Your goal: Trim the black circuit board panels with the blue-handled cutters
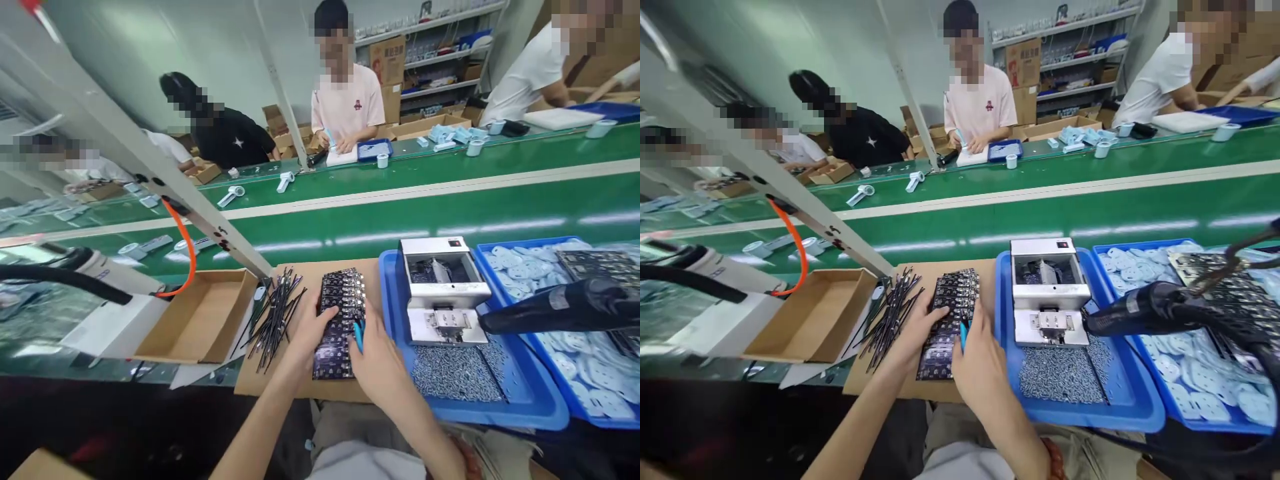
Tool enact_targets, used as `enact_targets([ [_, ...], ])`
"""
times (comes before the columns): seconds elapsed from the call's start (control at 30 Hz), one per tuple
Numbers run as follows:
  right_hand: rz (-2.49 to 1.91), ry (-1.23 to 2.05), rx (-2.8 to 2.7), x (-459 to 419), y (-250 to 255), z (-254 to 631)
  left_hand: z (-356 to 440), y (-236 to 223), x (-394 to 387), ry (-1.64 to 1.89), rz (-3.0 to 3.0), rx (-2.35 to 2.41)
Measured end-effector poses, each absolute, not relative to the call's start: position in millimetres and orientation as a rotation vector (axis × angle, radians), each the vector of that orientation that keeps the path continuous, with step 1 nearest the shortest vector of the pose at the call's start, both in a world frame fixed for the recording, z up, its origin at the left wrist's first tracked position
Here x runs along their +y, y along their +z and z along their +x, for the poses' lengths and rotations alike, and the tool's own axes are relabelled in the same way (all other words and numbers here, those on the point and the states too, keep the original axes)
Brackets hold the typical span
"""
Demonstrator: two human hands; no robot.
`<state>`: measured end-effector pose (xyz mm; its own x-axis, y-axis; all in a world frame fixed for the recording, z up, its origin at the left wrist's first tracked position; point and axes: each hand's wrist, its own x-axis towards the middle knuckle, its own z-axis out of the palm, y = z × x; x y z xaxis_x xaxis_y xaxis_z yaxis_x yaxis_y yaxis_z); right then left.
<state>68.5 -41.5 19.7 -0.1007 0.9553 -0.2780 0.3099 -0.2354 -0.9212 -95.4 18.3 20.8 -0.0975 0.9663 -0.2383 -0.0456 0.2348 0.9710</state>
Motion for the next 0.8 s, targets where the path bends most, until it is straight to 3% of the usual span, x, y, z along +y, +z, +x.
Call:
enact_targets([
  [0.33,-1.582,1.377,-1.289,-35.2,17.5,74.5,-99.2,23.2,20.2,0.949,0.803,1.294],
  [0.6,-1.494,1.265,-1.257,-24.6,22.4,75.1,-137.7,17.6,0.3,1.284,1.012,1.495],
  [0.8,-1.574,1.188,-1.321,18.9,30.9,66.8,-166.8,-28.0,-32.4,1.581,1.221,1.675],
])
